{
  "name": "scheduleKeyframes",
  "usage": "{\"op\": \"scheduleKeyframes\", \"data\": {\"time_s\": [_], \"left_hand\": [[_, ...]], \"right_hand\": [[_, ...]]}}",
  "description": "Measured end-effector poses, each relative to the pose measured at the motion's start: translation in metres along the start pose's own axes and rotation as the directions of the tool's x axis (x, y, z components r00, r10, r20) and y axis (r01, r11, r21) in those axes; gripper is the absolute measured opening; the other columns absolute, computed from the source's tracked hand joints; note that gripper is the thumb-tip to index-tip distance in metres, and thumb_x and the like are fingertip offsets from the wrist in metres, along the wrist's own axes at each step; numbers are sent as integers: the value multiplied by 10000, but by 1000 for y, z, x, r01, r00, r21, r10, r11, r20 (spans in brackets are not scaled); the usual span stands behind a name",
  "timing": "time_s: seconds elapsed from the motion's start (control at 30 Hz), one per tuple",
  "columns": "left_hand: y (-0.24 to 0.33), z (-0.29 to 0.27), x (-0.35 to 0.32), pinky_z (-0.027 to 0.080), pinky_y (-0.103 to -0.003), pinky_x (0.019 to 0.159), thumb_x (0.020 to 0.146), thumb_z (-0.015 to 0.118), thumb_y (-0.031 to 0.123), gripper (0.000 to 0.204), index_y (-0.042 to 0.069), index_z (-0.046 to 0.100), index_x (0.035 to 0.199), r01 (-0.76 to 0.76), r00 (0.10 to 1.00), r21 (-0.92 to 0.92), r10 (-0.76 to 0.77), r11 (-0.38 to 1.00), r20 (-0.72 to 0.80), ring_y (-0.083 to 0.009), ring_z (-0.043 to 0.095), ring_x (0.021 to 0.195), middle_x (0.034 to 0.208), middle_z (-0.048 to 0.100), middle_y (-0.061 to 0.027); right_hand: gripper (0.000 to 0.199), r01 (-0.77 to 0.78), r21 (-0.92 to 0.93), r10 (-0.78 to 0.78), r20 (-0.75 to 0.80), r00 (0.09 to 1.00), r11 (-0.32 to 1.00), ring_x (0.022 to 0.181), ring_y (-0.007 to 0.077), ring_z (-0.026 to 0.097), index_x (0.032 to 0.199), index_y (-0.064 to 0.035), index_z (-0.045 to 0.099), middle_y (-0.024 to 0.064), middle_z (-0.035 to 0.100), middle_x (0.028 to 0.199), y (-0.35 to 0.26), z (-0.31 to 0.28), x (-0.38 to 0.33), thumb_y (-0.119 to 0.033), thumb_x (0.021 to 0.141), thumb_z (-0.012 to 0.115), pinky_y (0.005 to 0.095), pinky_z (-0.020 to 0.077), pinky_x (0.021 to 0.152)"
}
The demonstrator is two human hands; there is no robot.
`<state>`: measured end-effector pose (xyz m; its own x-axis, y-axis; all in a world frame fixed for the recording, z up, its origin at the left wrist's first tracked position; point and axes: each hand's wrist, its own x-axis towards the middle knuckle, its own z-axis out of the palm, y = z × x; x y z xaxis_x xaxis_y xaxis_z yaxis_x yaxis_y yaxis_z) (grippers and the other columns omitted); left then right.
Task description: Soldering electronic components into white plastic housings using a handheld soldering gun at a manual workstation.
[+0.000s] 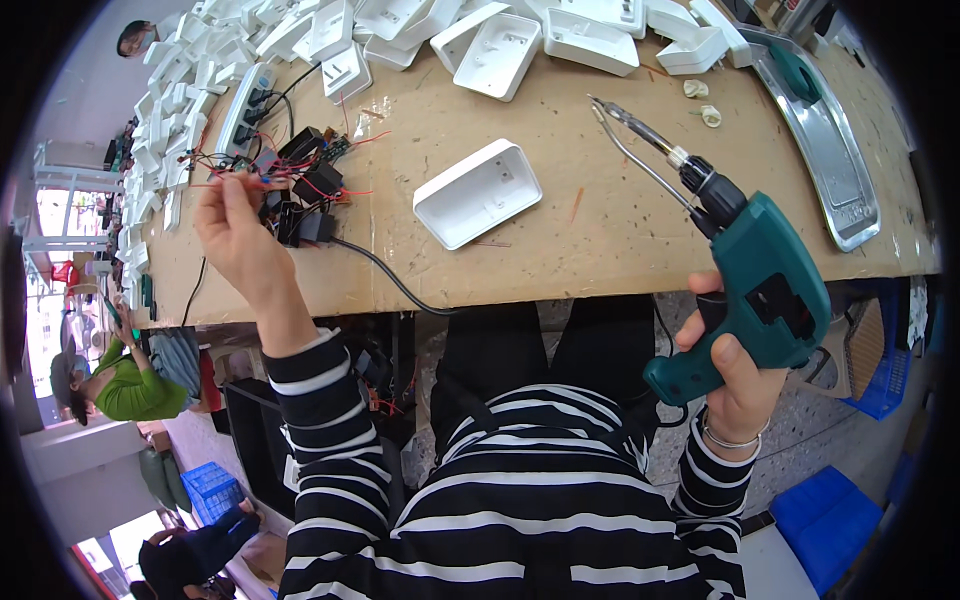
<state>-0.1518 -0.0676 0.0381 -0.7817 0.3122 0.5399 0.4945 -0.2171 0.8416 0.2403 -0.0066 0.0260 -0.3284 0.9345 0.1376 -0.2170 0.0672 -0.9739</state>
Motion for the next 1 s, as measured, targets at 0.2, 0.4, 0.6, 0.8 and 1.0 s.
{"op": "scheduleKeyframes", "data": {"time_s": [0.2,0.4,0.6,0.8,1.0], "left_hand": [[16,12,66,509,-283,696,918,517,77,87,-2,546,897,41,999,-413,-48,910,-6,-170,594,762,839,614,-93],[19,30,94,435,-191,720,884,595,124,193,-51,617,960,-194,956,106,163,975,245,-90,576,787,855,645,-59],[7,23,113,492,-250,758,907,554,103,153,-40,580,956,-206,945,-62,215,977,245,-168,621,810,877,647,-122],[30,4,106,526,-295,699,916,501,61,94,-25,538,916,-163,986,-386,162,908,-36,-211,621,734,799,623,-137],[52,20,-7,447,-249,537,775,585,-58,205,15,619,964,-551,630,66,363,832,687,-141,564,674,817,600,-84]], "right_hand": [[624,6,-15,-7,-31,999,1000,708,149,583,1286,46,369,215,560,1101,0,2,0,-236,810,657,241,486,592],[637,-23,-3,23,-48,999,1000,709,147,584,1286,46,370,210,560,1106,1,-2,1,-244,803,668,243,489,594],[646,-46,19,47,-42,998,999,727,148,582,1294,48,364,212,551,1113,1,1,4,-245,806,669,245,493,610],[614,-95,238,91,29,995,967,735,167,577,1305,54,355,230,531,1147,7,4,9,-228,837,633,262,501,611],[593,-198,282,179,92,980,939,748,186,593,1324,49,337,254,523,1161,13,25,21,-222,865,597,284,509,623]]}}
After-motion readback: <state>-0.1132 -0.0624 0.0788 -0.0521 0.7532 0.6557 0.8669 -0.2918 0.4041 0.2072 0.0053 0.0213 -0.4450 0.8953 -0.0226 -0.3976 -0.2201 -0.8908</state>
